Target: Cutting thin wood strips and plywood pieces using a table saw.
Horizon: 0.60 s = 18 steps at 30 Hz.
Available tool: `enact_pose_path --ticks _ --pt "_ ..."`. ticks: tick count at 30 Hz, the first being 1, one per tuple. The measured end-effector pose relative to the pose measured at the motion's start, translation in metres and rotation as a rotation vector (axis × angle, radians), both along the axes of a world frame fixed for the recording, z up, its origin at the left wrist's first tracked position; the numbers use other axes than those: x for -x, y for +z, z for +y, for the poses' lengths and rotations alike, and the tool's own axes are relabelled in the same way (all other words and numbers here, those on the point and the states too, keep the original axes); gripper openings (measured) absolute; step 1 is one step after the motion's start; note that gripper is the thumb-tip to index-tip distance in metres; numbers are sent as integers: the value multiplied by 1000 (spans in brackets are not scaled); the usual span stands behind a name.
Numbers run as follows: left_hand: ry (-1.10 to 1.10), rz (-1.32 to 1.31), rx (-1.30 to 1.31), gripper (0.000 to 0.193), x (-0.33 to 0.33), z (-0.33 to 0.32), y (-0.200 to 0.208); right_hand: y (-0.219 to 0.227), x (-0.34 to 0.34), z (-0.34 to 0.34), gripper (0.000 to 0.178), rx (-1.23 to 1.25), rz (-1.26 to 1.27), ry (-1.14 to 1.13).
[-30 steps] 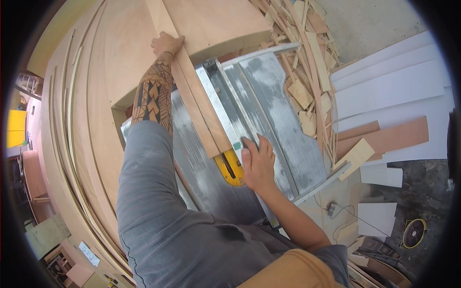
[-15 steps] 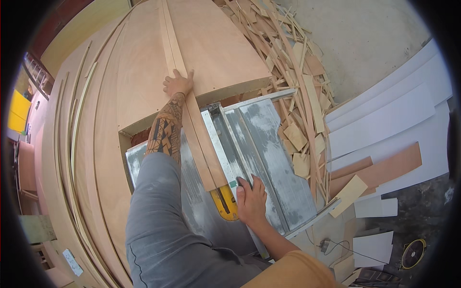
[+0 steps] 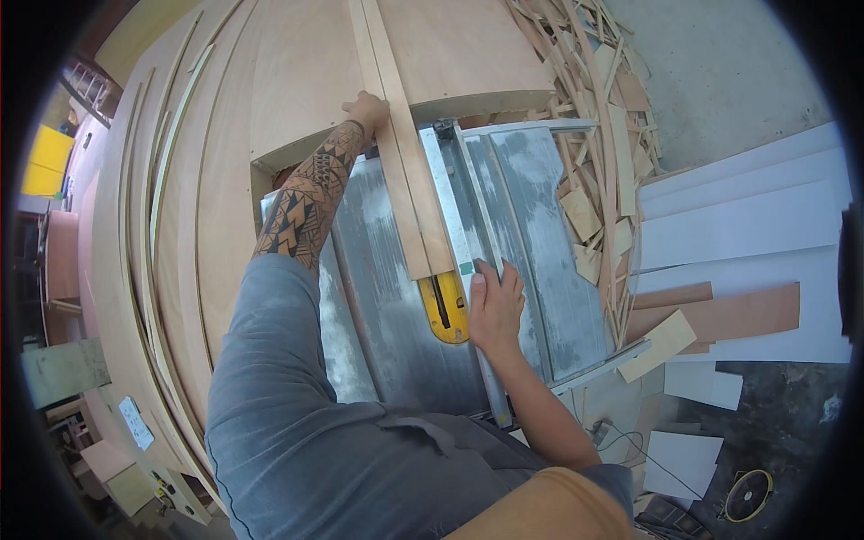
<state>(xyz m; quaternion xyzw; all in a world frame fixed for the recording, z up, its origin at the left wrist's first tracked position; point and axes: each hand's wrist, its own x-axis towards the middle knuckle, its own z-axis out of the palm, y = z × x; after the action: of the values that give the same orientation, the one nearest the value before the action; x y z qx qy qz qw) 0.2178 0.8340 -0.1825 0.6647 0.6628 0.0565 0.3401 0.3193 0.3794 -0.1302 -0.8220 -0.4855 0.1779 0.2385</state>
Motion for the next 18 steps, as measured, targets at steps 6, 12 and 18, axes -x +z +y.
enact_pose_path --ticks 6,12,18 --pt "255 -468 -111 65 125 25 2 7 12 2 45 -25 26 77" --pt "-33 291 -717 64 47 -54 39 1 2 -2 45 18 -15 10" --pt "-163 86 -230 59 26 -25 38 5 10 5 45 -11 35 60"
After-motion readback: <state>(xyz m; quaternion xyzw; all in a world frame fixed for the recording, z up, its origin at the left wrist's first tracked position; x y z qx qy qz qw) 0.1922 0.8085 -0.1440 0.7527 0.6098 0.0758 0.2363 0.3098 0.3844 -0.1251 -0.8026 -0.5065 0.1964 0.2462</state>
